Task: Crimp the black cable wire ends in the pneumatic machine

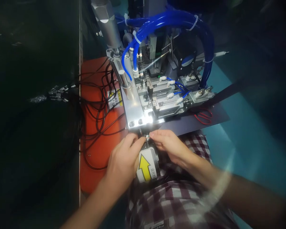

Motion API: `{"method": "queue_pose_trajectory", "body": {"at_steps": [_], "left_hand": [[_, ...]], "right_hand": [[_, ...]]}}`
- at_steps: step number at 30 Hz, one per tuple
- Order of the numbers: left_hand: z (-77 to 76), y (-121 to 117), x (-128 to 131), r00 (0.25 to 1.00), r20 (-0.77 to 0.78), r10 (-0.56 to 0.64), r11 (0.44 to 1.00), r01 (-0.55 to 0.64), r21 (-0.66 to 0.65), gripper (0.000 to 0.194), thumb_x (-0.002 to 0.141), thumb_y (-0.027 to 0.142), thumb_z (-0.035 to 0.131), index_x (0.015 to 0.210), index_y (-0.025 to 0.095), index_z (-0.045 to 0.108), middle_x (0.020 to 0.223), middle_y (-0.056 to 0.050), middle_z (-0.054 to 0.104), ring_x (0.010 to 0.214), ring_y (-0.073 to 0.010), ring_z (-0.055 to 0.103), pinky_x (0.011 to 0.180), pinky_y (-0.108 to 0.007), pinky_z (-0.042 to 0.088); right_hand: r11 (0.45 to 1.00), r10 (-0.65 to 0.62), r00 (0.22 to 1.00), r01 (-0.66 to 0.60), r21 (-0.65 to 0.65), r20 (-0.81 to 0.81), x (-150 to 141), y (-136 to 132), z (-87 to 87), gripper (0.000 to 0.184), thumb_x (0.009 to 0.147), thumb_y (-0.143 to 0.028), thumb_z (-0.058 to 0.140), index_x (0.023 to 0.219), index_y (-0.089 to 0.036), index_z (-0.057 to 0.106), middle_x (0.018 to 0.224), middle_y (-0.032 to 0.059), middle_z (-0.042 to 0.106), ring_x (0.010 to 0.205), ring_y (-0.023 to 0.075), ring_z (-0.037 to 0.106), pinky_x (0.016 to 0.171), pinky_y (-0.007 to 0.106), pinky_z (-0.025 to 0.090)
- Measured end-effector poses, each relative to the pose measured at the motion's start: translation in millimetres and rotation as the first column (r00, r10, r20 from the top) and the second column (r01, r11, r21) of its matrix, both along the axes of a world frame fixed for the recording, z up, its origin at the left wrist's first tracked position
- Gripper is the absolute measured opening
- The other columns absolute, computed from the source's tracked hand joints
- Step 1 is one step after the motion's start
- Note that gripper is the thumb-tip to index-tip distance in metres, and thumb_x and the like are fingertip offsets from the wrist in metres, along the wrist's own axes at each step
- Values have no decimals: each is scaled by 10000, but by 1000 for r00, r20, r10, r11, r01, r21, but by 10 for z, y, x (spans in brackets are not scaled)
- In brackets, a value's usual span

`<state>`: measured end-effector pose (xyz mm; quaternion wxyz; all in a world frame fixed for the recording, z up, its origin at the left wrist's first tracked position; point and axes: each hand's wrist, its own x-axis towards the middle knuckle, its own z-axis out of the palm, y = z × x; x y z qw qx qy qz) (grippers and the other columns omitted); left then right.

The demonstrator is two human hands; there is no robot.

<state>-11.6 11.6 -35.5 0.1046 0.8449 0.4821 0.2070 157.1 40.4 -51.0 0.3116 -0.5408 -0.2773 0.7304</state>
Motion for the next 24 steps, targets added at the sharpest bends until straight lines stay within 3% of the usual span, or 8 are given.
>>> {"method": "queue_pose_trajectory", "body": {"at_steps": [5, 8, 10, 15, 24], "left_hand": [[10, 7, -11, 1000, 12, 14, 999, -13, -47, 286, 871, 80, 439, 1061, 133, 645, 874, -75, 574, 736, -162, 584, 620, -251, 520], [7, 13, -20, 999, 48, 17, 997, -13, -74, 295, 871, 63, 428, 1066, 134, 638, 886, -72, 585, 764, -163, 588, 648, -253, 521], [7, 16, -24, 998, 61, 19, 997, -15, -76, 280, 874, 62, 434, 1060, 129, 633, 892, -72, 595, 785, -166, 593, 680, -262, 525], [1, 41, -38, 999, 46, -20, 999, 22, -42, 262, 881, 63, 441, 1037, 124, 641, 895, -76, 600, 782, -163, 601, 682, -259, 524], [-46, 77, -39, 994, 82, -72, 997, 71, 13, 252, 881, 51, 449, 1028, 91, 649, 888, -89, 607, 812, -163, 604, 709, -254, 517]], "right_hand": [[971, 92, 986, -120, 205, 143, 99, -12, -156, 395, 878, -524, 470, 684, -184, 522, 482, -73, 411, 410, 79, 305, 430, 235, 225], [915, 52, 962, -153, 373, 267, 41, -88, -222, 381, 925, -487, 431, 671, -204, 456, 554, -57, 410, 494, 101, 354, 474, 246, 267], [884, 10, 967, -127, 449, 254, -20, -128, -237, 330, 920, -429, 473, 677, -208, 438, 581, -55, 392, 536, 109, 356, 501, 251, 281], [893, -49, 999, 35, 449, 20, -97, -149, -257, 285, 911, -370, 497, 688, -210, 421, 583, -65, 346, 520, 101, 311, 490, 249, 261], [800, -86, 967, -76, 595, 239, -43, -148, -261, 231, 924, -304, 478, 719, -197, 474, 662, -36, 440, 620, 121, 413, 607, 270, 343]]}}
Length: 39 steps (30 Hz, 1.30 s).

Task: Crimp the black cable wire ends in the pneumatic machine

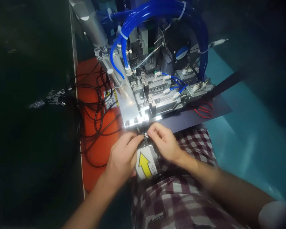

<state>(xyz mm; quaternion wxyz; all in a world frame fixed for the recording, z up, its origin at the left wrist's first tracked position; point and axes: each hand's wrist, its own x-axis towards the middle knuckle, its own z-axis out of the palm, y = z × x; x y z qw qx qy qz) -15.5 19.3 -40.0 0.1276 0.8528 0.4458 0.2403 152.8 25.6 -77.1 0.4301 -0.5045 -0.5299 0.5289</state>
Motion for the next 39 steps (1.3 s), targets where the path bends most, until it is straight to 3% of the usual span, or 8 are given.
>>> {"method": "queue_pose_trajectory", "body": {"at_steps": [6, 11, 14, 21, 31, 34, 37, 39], "left_hand": [[80, -46, 52, 980, -176, 91, 994, -79, 72, 263, 896, 106, 439, 1013, 122, 674, 865, -90, 612, 778, -189, 599, 618, -270, 492], [56, -58, 11, 985, -142, 98, 995, -100, -3, 272, 887, 99, 452, 1040, 130, 674, 876, -83, 573, 764, -173, 578, 614, -263, 486], [40, -46, -10, 991, -99, 89, 995, -93, -36, 275, 872, 72, 459, 1042, 131, 666, 877, -71, 560, 777, -169, 568, 636, -265, 490], [92, -54, -22, 992, -95, 88, 990, -98, -105, 293, 862, 51, 455, 1053, 131, 661, 880, -66, 560, 780, -167, 563, 644, -270, 495], [82, -48, -23, 993, -75, 93, 986, -102, -130, 298, 891, 80, 431, 1083, 170, 641, 905, -62, 578, 817, -160, 591, 672, -254, 511], [100, -147, -166, 986, -46, 159, 970, -164, -177, 243, 918, 129, 432, 1092, 177, 596, 947, -59, 617, 873, -160, 620, 751, -259, 522], [137, -318, -464, 959, -102, 265, 935, -282, -215, 165, 914, 220, 503, 1063, 196, 570, 948, -41, 650, 831, -159, 643, 714, -251, 530], [176, -392, -671, 963, -132, 233, 948, -255, -190, 143, 908, 234, 521, 1032, 200, 583, 926, -34, 660, 831, -160, 645, 730, -256, 528]], "right_hand": [[961, -20, 958, -61, -270, -287, -7, 33, 4, 294, 848, -422, 562, 690, -200, 453, 556, -75, 380, 504, 91, 316, 491, 240, 256], [906, -74, 928, -91, -413, -365, 110, 69, -1, 343, 849, -498, 508, 734, -175, 517, 566, -50, 479, 464, 76, 318, 473, 230, 249], [919, -98, 933, -48, -391, -345, 135, 54, -18, 342, 870, -490, 483, 748, -173, 518, 587, -51, 465, 469, 74, 334, 464, 220, 260], [948, 8, 974, -80, -309, -227, 54, 14, -31, 359, 950, -452, 376, 748, -186, 507, 636, -31, 477, 514, 93, 373, 472, 230, 298], [980, -12, 975, -32, -195, -222, -10, 26, 7, 265, 870, -391, 537, 692, -205, 471, 599, -52, 402, 548, 113, 365, 497, 247, 308], [981, 6, 977, -47, -189, -215, 2, 38, 24, 274, 861, -388, 529, 669, -206, 458, 587, -51, 418, 536, 111, 368, 504, 250, 310], [985, 15, 981, -47, -166, -194, 8, 46, 35, 270, 850, -374, 525, 655, -202, 451, 583, -52, 435, 525, 106, 379, 512, 250, 311], [988, 19, 982, -48, -149, -186, 10, 47, 36, 268, 847, -370, 524, 652, -201, 448, 584, -54, 434, 522, 104, 380, 515, 251, 306]]}}
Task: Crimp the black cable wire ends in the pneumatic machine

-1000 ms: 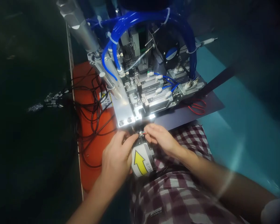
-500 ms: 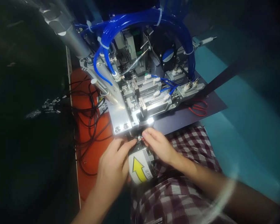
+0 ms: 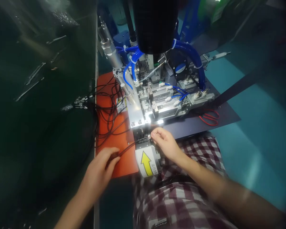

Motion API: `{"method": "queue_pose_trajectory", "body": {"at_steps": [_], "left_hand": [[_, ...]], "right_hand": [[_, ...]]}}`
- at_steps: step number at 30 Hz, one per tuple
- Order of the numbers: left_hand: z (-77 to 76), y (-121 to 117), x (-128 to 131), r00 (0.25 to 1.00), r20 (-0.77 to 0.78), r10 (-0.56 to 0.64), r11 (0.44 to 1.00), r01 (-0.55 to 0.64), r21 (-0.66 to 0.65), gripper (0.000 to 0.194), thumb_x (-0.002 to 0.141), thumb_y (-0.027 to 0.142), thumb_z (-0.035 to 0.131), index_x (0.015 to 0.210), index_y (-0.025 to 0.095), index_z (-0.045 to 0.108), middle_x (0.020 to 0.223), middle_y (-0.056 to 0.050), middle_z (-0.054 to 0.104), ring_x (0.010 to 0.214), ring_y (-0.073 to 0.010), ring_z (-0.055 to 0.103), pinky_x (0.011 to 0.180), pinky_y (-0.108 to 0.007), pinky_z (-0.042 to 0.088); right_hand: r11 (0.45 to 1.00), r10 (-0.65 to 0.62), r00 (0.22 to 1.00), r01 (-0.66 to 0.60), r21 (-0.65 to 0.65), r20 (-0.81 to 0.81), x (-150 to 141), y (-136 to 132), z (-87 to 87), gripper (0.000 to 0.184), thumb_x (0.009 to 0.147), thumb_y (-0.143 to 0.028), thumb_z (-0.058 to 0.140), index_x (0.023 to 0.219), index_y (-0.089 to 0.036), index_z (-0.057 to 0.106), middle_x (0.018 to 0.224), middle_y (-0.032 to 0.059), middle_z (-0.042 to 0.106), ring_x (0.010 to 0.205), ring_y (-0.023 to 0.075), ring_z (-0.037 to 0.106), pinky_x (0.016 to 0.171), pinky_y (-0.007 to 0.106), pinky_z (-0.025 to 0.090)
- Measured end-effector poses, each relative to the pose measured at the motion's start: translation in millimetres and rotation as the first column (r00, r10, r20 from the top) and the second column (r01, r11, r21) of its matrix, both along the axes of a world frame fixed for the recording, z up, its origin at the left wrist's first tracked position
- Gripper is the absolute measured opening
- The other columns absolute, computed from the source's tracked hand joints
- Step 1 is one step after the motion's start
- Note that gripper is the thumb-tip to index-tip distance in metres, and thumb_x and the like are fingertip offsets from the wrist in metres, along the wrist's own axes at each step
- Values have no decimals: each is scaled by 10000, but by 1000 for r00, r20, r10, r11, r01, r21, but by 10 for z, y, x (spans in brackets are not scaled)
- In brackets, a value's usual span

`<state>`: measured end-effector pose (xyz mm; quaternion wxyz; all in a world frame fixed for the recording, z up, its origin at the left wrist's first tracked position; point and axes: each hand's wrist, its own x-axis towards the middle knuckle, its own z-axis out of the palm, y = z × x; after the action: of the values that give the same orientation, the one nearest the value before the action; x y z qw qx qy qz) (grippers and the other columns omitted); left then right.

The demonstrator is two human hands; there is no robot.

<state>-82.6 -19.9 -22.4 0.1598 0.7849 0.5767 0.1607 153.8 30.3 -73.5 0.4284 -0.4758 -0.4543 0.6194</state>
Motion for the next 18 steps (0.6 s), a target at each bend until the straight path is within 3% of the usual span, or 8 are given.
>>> {"method": "queue_pose_trajectory", "body": {"at_steps": [2, 4, 8, 11, 18], "left_hand": [[42, 5, -143, 993, -48, -107, 991, 111, 76, 147, 913, 200, 496, 1007, 200, 609, 930, -44, 672, 867, -167, 644, 780, -282, 519], [66, 74, -192, 966, -201, -165, 959, 204, 196, 198, 908, 157, 467, 981, 214, 642, 947, -55, 688, 888, -189, 639, 777, -318, 503], [6, 169, -70, 821, -570, -41, 905, 273, 328, 287, 875, 83, 429, 944, 199, 683, 929, -80, 707, 790, -221, 625, 631, -332, 454], [-110, 55, 59, 800, -597, 64, 917, 189, 352, 383, 845, 7, 382, 1065, 137, 668, 985, -120, 702, 750, -211, 619, 629, -319, 480], [-264, -248, 79, 843, -515, 156, 925, 58, 375, 494, 823, -17, 336, 1230, 64, 603, 1172, -168, 659, 1014, -285, 604, 887, -402, 503]], "right_hand": [[1000, 7, 1000, -7, 11, 6, 4, -3, 2, 268, 847, -372, 523, 655, -202, 447, 585, -57, 431, 518, 102, 373, 516, 253, 300], [1000, 11, 1000, -11, 22, 20, 11, -10, 7, 272, 848, -375, 524, 654, -203, 441, 582, -59, 426, 518, 102, 369, 516, 253, 294], [999, 4, 999, -7, 48, 53, 15, -26, 18, 270, 854, -369, 529, 661, -203, 440, 595, -59, 429, 545, 105, 383, 538, 253, 304], [999, -8, 998, 5, 53, 65, -1, -24, 4, 277, 855, -382, 536, 665, -201, 447, 599, -58, 434, 550, 105, 394, 549, 252, 312], [1000, -28, 997, 29, -9, 66, 176, -82, -165, 403, 861, -579, 459, 795, -188, 528, 645, -34, 551, 486, 94, 430, 514, 251, 340]]}}
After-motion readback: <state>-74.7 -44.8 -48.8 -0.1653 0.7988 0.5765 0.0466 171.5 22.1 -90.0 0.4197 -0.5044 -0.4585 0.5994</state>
